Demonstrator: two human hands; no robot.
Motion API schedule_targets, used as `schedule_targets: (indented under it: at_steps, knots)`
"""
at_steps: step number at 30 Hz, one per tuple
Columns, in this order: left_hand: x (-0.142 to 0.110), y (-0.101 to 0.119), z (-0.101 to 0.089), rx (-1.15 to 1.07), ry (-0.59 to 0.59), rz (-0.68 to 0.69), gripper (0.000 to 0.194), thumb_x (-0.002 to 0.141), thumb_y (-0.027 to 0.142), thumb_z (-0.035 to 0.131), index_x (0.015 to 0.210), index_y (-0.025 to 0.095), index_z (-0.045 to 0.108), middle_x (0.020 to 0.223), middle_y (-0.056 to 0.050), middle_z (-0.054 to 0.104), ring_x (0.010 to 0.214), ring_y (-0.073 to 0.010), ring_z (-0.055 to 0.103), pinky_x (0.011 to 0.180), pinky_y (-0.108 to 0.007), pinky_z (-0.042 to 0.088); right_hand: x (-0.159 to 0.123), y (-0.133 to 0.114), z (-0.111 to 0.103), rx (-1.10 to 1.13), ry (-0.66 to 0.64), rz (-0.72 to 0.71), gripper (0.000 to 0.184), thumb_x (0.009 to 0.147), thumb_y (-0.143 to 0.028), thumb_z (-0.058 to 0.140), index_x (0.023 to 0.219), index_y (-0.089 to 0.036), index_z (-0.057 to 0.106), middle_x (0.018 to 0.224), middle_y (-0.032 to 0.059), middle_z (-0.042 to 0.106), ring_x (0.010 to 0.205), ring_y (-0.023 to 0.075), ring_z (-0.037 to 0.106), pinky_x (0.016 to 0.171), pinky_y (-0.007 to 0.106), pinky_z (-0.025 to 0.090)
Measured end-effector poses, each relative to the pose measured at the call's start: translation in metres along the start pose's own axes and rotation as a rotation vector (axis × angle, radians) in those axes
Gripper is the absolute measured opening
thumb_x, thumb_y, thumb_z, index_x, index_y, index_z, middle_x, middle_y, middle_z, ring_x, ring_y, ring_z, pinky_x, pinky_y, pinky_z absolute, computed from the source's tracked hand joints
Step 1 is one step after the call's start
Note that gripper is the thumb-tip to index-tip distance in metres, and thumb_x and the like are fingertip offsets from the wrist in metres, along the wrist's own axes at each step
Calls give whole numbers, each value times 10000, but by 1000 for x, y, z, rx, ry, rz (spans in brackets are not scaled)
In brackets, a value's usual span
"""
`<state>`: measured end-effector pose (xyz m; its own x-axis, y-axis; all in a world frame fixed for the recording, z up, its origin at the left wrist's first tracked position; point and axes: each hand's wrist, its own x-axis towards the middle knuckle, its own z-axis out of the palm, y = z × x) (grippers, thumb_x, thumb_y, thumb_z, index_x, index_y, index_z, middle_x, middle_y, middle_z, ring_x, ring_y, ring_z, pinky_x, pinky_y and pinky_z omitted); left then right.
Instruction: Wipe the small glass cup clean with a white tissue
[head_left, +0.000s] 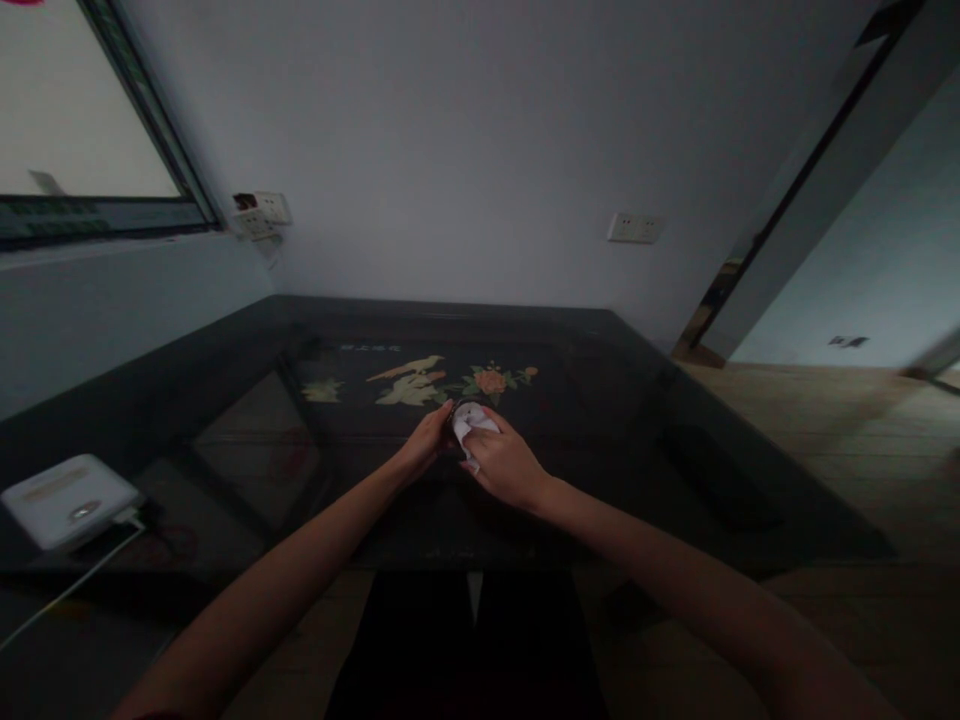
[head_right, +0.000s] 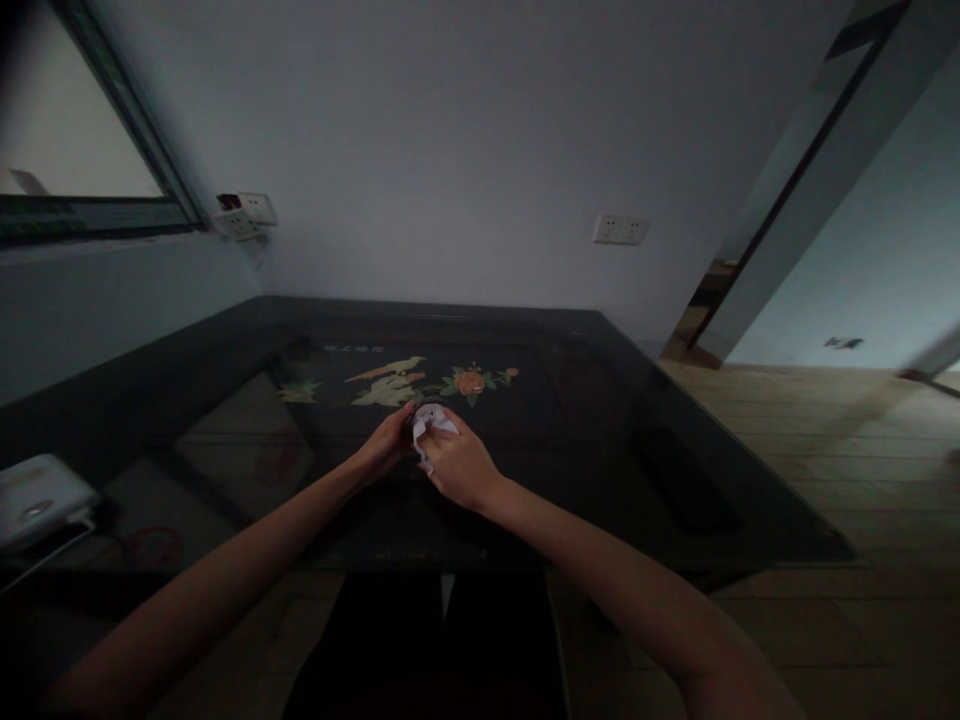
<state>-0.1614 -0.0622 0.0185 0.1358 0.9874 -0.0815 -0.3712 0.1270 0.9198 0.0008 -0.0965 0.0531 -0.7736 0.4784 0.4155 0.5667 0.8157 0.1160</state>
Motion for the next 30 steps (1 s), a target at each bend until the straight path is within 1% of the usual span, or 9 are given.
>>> schedule_targets:
  at_steps: [3,5,8,12,16,19,23,26,30]
  knots:
    - [2,0,0,-6,-29,-30,339,809,435,592,878,112,669,720,-51,677,610,-130,597,531,-205,444,0,1,4,-103,-7,-32,350,858,-270,572,1145,-71,582,1186,185,631,1179,271,545,1141,549,203]
    - [2,0,1,-9,-37,-30,339,820,429,580,900,112,669,753,-60,685,632,-135,608,542,-208,453,1,2,5,-171,-10,-15,411,859,-284,576,1192,-44,554,1227,203,604,1200,287,525,1137,568,199]
    - [1,1,2,3,-36,-22,362,797,464,601,863,113,664,706,-40,662,589,-119,585,509,-198,435,2,0,5,-249,-13,39,493,858,-303,584,1232,10,514,1223,230,598,1176,297,542,1146,546,203]
    - [0,-1,3,11,-41,21,412,731,522,651,799,116,648,665,-18,633,560,-106,557,489,-188,412,4,-9,3,-295,-30,85,533,848,-354,593,1191,50,533,1172,266,615,1129,312,576,1145,493,247]
    - [-2,0,2,13,-26,21,423,718,537,653,782,118,646,643,-16,630,551,-109,549,504,-198,421,6,-14,-1,-204,-38,65,343,882,-245,536,1144,-27,572,1096,195,670,1038,253,633,1154,461,238]
    - [-4,3,3,-14,-22,2,401,738,517,643,799,120,655,651,-17,638,559,-110,557,519,-201,438,5,-13,0,-81,-17,49,304,886,-191,510,1149,-50,566,1095,171,674,1040,229,635,1168,482,181]
    - [-6,5,5,-32,-10,-57,344,789,456,616,849,122,668,698,-28,659,572,-103,571,502,-186,432,2,-8,8,-106,3,53,376,870,-297,563,1165,-64,568,1194,202,625,1181,281,548,1142,564,186]
    - [-6,5,7,-37,-9,-51,317,810,428,600,846,120,668,693,-31,655,576,-105,572,483,-180,424,2,-8,12,-205,11,89,440,850,-326,597,1185,-42,562,1200,213,618,1164,291,556,1137,543,226]
    - [-4,2,9,-51,-50,-17,371,776,464,634,880,110,668,737,-43,666,620,-123,597,520,-200,466,3,-11,15,-277,24,180,492,847,-310,596,1195,33,542,1188,253,611,1127,305,580,1137,496,268]
